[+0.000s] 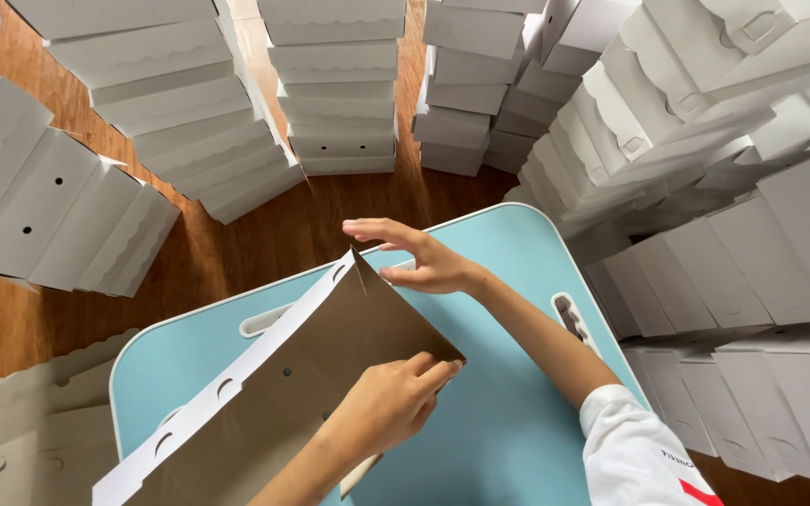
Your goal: The person assembles a flat cardboard box by folding its flaps and inserting tabs into slots to form the box structure. The person works on a light blue tray with stacks of similar boxes visible in the background.
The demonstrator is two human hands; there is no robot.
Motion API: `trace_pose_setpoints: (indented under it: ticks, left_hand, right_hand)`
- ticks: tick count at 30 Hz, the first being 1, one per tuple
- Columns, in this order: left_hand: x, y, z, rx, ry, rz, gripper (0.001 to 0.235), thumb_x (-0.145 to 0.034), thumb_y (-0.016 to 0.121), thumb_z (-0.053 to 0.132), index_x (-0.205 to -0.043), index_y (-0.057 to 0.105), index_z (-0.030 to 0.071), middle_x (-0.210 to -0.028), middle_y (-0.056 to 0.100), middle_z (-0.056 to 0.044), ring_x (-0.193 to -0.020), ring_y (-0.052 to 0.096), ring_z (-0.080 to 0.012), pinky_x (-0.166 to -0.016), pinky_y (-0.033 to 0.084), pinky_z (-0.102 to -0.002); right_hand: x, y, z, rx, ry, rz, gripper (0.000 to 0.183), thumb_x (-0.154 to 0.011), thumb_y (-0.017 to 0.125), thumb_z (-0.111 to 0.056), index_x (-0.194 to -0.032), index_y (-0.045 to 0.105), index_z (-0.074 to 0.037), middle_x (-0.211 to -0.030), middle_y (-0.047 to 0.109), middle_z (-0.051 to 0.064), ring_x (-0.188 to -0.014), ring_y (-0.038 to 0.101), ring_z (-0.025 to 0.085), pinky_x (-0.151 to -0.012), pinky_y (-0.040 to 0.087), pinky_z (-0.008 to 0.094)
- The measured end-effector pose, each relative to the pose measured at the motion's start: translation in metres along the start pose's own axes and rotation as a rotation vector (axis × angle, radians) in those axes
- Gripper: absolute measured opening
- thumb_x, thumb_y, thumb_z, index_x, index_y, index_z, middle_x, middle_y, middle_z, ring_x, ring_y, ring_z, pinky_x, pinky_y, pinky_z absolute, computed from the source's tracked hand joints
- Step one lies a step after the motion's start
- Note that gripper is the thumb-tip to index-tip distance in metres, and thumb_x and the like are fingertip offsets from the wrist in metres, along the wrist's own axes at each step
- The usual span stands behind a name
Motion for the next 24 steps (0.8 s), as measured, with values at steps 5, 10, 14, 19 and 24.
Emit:
trace_pose_setpoints:
  ticks: [5,10,14,19,24]
  left_hand:
    - [0.001,-0.003,0.004,0.002,-0.008,-0.031,0.051,-0.088,0.056,-0.003,-0.136,0.056,0.014,-0.084,0.057,-0.007,-0.052,0.056,-0.0283,-0.040,0.043,-0.042]
    - [0.002,0.010,0.003,0.021,-0.011,-0.088,0.051,-0.092,0.055,0.001,-0.142,0.055,0.013,-0.093,0.060,-0.007,-0.056,0.059,-0.0289,-0.041,0.044,-0.043]
    - [0.002,0.008,0.011,0.052,0.018,-0.088,0.049,-0.090,0.056,-0.001,-0.137,0.059,0.013,-0.099,0.064,-0.005,-0.054,0.059,-0.0322,-0.040,0.042,-0.045]
    - [0.005,0.015,0.015,0.047,0.085,-0.077,0.042,-0.092,0.061,0.002,-0.134,0.060,0.006,-0.100,0.067,-0.009,-0.064,0.064,-0.0335,-0.044,0.046,-0.046]
    - [0.007,0.022,0.021,0.000,0.120,-0.029,0.031,-0.103,0.063,0.027,-0.127,0.062,0.006,-0.089,0.067,-0.008,-0.058,0.063,-0.0340,-0.041,0.045,-0.046]
  right_hand:
    - [-0.007,0.001,-0.016,-0.056,0.010,-0.167,0.060,-0.087,0.054,-0.030,-0.146,0.052,-0.022,-0.154,0.053,-0.002,-0.147,0.046,0.019,-0.118,0.040,0.049]
    - [-0.014,0.006,-0.009,0.220,0.006,-0.059,0.038,-0.079,0.067,0.005,-0.110,0.059,-0.015,-0.109,0.064,0.000,-0.096,0.061,0.016,-0.084,0.051,0.030]
    - [-0.009,0.011,0.025,0.859,-0.139,0.081,0.014,-0.082,0.080,-0.023,-0.087,0.067,-0.022,-0.090,0.072,-0.008,-0.089,0.067,0.020,-0.086,0.047,0.039]
    - [-0.006,0.020,0.041,1.040,-0.151,0.099,0.026,-0.092,0.078,-0.027,-0.074,0.060,-0.020,-0.073,0.053,-0.007,-0.068,0.055,0.019,-0.074,0.045,0.035]
    - [-0.003,0.034,0.028,1.208,-0.221,0.151,0.030,-0.090,0.075,-0.018,-0.070,0.052,-0.019,-0.071,0.051,-0.004,-0.063,0.053,0.019,-0.071,0.046,0.034]
Point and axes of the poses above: each hand's wrist, its own x-axis away from the middle knuckle, its own y-axis out of the palm, z = x × y, the point moved 4 cm from there along -x, towards the middle knuckle
